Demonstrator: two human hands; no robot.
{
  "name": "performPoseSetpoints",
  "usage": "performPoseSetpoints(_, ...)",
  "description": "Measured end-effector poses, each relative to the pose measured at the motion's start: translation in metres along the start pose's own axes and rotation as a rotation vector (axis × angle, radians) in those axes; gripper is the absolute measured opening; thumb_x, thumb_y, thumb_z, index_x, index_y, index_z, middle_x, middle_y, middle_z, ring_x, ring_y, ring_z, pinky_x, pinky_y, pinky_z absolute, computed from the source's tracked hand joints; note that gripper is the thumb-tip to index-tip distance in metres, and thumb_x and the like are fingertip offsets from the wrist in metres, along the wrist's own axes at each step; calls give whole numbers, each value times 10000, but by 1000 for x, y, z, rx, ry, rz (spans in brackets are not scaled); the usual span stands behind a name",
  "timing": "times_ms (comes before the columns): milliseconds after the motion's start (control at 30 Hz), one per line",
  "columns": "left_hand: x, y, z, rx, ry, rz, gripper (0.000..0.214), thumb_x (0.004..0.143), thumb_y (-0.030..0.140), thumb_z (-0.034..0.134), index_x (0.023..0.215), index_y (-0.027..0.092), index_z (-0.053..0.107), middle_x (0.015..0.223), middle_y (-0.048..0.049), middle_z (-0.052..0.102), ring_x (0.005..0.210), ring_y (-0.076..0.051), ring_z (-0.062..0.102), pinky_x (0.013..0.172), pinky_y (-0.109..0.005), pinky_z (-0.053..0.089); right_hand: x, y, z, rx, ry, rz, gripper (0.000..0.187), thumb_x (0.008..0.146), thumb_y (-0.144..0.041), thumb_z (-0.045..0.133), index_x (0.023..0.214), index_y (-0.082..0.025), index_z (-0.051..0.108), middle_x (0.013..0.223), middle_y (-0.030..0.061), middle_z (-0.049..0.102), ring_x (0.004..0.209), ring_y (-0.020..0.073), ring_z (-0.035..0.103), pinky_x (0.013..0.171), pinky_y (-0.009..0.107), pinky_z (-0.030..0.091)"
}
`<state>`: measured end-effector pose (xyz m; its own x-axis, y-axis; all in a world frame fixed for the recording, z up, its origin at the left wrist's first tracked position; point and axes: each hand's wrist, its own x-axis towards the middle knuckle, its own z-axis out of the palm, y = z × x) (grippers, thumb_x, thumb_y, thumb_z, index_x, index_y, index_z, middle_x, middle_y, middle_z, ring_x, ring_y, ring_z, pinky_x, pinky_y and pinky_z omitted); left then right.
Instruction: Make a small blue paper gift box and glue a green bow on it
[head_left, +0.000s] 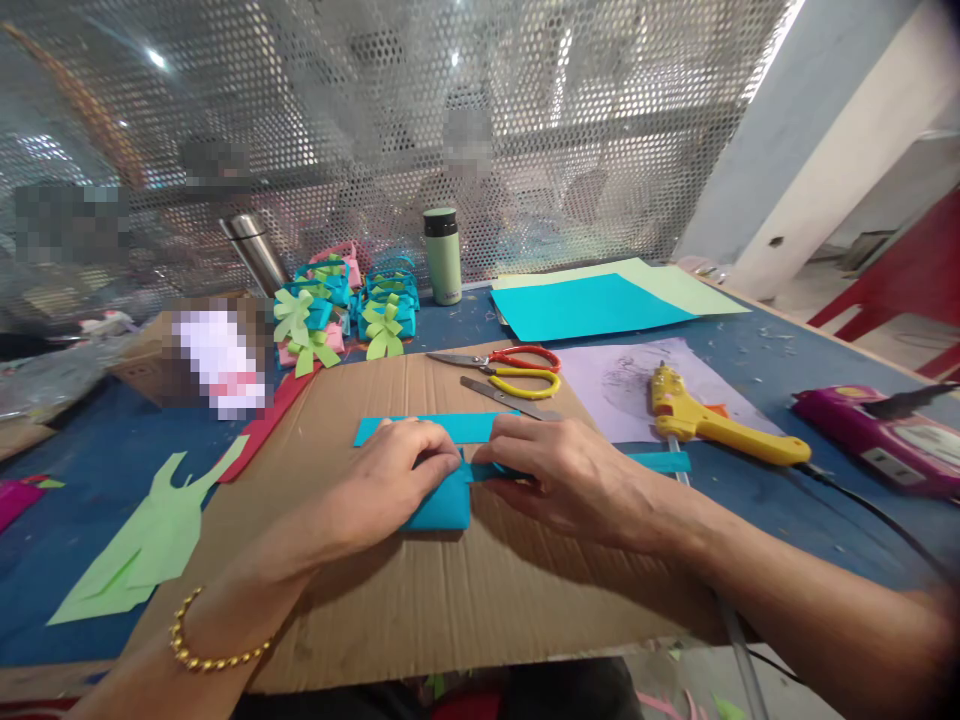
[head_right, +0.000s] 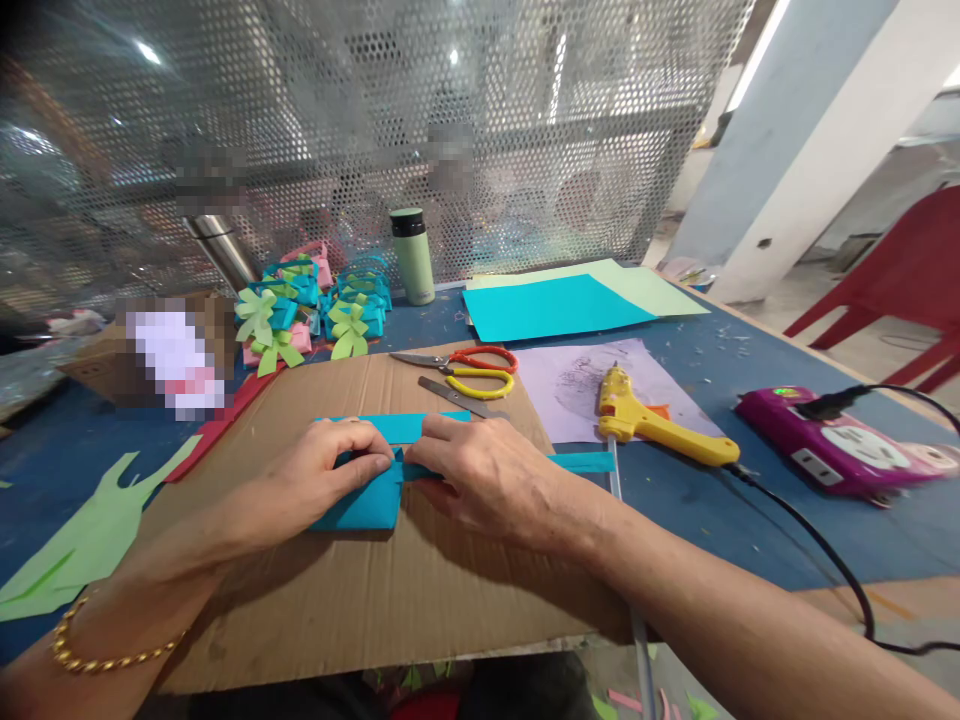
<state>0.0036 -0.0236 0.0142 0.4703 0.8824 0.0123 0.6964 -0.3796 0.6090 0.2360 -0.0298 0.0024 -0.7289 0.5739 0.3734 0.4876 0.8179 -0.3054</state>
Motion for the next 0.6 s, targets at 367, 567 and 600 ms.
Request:
performPoseSetpoints(367, 2, 1, 0, -18, -29, -73, 174, 828, 369, 634, 795, 213, 705, 810, -6, 689, 791, -203, 584, 702, -338, 402, -1, -1, 3, -13, -17, 13, 202, 925, -93, 590, 1072, -147, 720, 880, 48, 645, 683, 142, 549, 598, 274, 350)
performPoseSetpoints(567, 2, 4, -2, 13, -41, -96, 197, 817, 378, 627, 766, 205, 705, 808, -13, 699, 802, -210, 589, 702, -338, 396, 1, -4, 2, -52, -48, 25, 200, 907, -77, 605, 1055, -149, 718, 870, 39, 639, 664, 138, 521, 588, 278, 327)
performPoseSetpoints(600, 2, 5, -2, 11, -42, -100, 202, 813, 383, 627, 764, 203, 707, 798, -12, 698, 791, -208, 587, 690, -333, 393, 1, -4, 2, -56, -45, 20, 195, 910, -80, 602, 1053, -148, 717, 867, 39, 636, 659, 136, 514, 587, 279, 324)
